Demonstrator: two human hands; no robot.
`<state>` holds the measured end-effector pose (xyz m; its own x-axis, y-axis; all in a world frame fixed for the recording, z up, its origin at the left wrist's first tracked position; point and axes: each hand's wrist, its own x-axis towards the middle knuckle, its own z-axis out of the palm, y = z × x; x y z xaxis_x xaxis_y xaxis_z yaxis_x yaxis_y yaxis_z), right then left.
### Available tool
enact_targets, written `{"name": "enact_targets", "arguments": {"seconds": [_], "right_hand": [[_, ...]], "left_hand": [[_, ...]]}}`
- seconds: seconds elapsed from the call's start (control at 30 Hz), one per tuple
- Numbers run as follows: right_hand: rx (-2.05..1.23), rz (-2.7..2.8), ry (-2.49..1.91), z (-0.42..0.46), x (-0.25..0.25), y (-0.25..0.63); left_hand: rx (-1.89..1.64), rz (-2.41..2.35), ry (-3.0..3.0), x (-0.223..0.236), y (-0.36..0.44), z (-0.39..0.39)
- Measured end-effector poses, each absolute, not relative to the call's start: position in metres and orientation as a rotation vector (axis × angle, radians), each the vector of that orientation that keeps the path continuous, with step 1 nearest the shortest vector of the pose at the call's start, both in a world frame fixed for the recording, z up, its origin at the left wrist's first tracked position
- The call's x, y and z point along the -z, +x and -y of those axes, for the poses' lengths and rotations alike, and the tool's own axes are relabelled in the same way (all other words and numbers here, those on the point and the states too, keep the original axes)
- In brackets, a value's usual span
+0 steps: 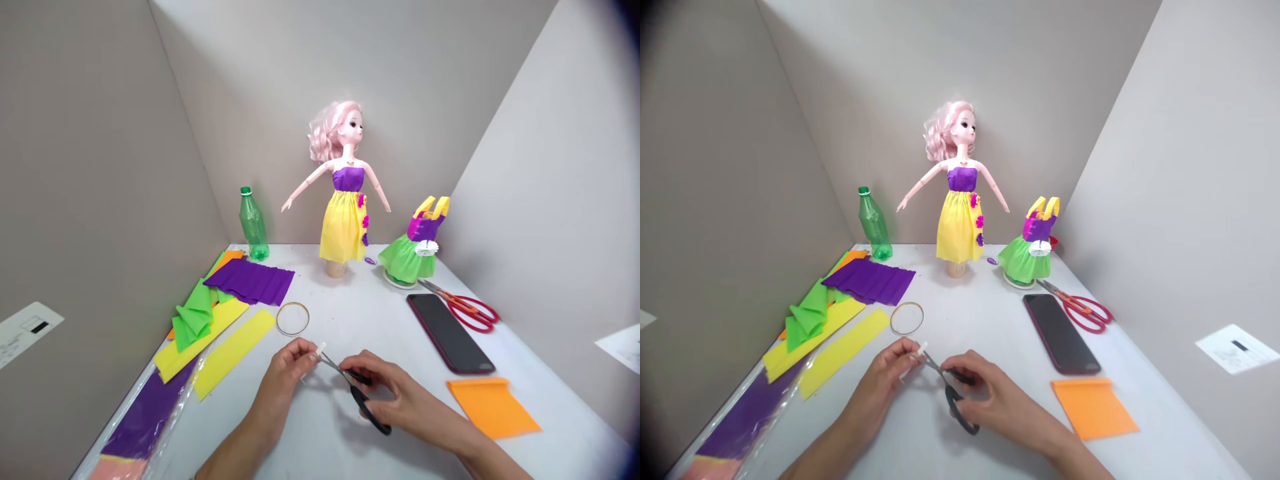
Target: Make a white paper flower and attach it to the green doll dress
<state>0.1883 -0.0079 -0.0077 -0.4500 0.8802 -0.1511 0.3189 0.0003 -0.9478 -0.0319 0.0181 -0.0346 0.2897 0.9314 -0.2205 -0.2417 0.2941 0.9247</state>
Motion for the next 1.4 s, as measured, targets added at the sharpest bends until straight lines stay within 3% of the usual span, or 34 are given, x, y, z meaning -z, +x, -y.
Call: {"name": "enact_targets", "arguments": {"seconds": [1.0,1.4], "right_hand": [[-1.519,1.6,-1.274,0.012,0.012,0.184],[-1.501,1.165,-1.204,0.01,0.016,0.163]], "left_hand": [[-0.848,-0.963,0.972,0.035,-0.029,-0.015],[-0.811,-0.962,0.922,0.028,-0.018,-0.003]]}}
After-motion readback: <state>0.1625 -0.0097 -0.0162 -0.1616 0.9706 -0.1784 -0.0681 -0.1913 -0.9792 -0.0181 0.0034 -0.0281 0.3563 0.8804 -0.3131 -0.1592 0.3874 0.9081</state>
